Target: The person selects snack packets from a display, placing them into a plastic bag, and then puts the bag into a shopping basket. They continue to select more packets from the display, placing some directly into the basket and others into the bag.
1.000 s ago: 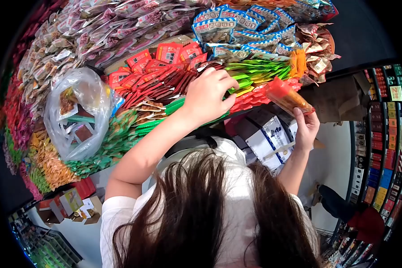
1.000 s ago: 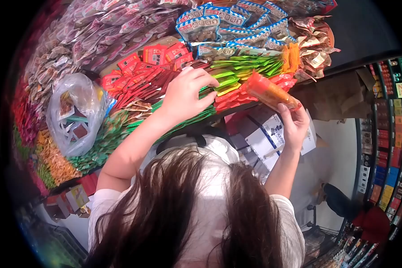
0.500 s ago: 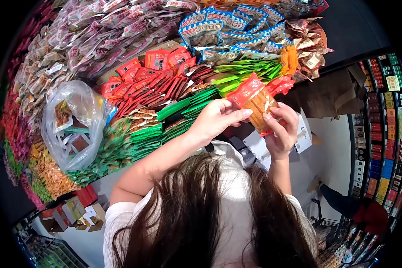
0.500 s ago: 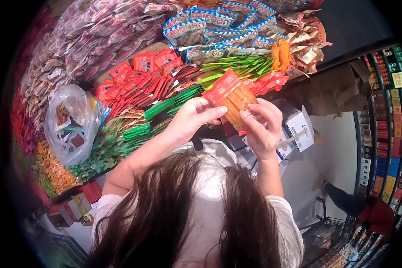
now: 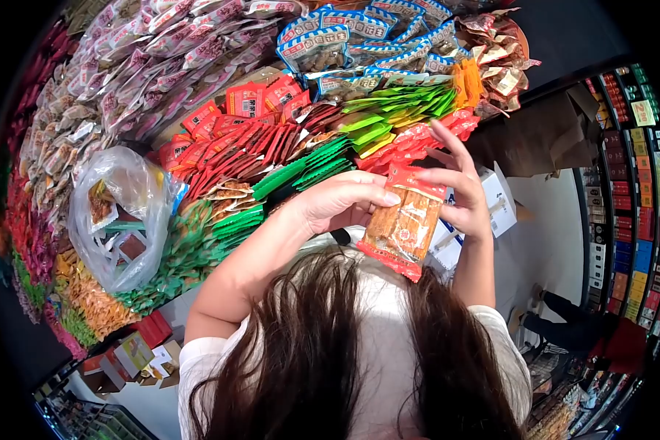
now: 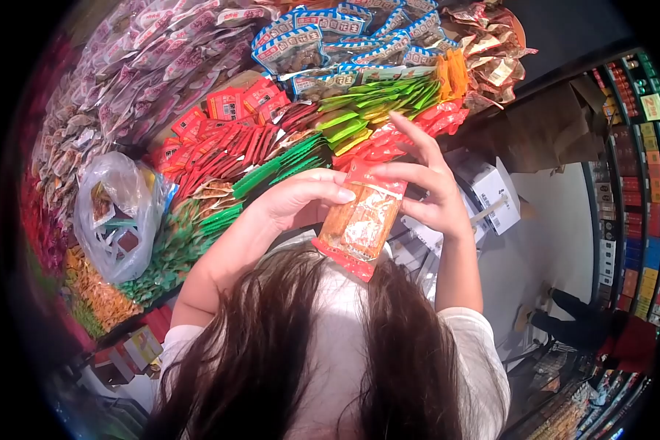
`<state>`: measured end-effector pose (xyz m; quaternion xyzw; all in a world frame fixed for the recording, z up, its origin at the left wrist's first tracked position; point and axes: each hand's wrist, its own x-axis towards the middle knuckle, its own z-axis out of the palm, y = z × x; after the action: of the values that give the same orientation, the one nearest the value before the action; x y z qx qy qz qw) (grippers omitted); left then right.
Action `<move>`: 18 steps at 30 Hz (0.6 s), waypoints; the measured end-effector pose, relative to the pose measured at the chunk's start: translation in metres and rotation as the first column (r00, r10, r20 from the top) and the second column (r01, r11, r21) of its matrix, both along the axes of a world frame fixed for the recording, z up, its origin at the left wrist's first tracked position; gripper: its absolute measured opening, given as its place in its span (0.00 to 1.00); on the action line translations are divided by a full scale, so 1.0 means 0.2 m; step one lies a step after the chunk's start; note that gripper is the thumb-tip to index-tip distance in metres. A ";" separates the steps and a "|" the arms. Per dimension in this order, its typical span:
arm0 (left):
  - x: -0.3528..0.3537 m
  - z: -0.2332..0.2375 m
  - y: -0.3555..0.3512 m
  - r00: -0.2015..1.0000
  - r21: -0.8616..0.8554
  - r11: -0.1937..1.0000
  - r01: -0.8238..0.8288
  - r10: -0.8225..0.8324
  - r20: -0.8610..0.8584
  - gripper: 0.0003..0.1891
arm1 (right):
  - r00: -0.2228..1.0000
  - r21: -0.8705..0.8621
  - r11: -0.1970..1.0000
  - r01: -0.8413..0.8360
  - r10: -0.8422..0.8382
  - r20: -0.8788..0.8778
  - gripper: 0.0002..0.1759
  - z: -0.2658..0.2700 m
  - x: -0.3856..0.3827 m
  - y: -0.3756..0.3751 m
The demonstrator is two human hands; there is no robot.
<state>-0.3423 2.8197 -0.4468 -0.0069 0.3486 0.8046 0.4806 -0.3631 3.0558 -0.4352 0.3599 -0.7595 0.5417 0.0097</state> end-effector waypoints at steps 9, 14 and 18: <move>-0.15 -0.02 -0.03 0.105 -0.357 0.409 -0.840 -0.523 -0.846 0.17 | 0.919 -0.416 0.884 0.212 -0.036 0.393 0.16 -0.08 0.04 0.17; -0.20 -0.06 0.02 0.075 -0.512 0.341 -0.788 -0.773 -0.630 0.20 | 0.848 -0.304 0.829 0.470 -0.328 0.418 0.16 -0.16 0.05 0.18; -0.26 -0.04 0.03 0.062 -0.545 0.351 -0.761 -0.798 -0.600 0.20 | 0.910 -0.292 0.883 0.367 -0.275 0.311 0.14 -0.16 0.04 0.14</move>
<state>-0.3945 2.8248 -0.4542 0.2809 0.9459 0.1624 -0.0079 -0.3542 3.0842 -0.4667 0.1462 -0.6970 0.6992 0.0627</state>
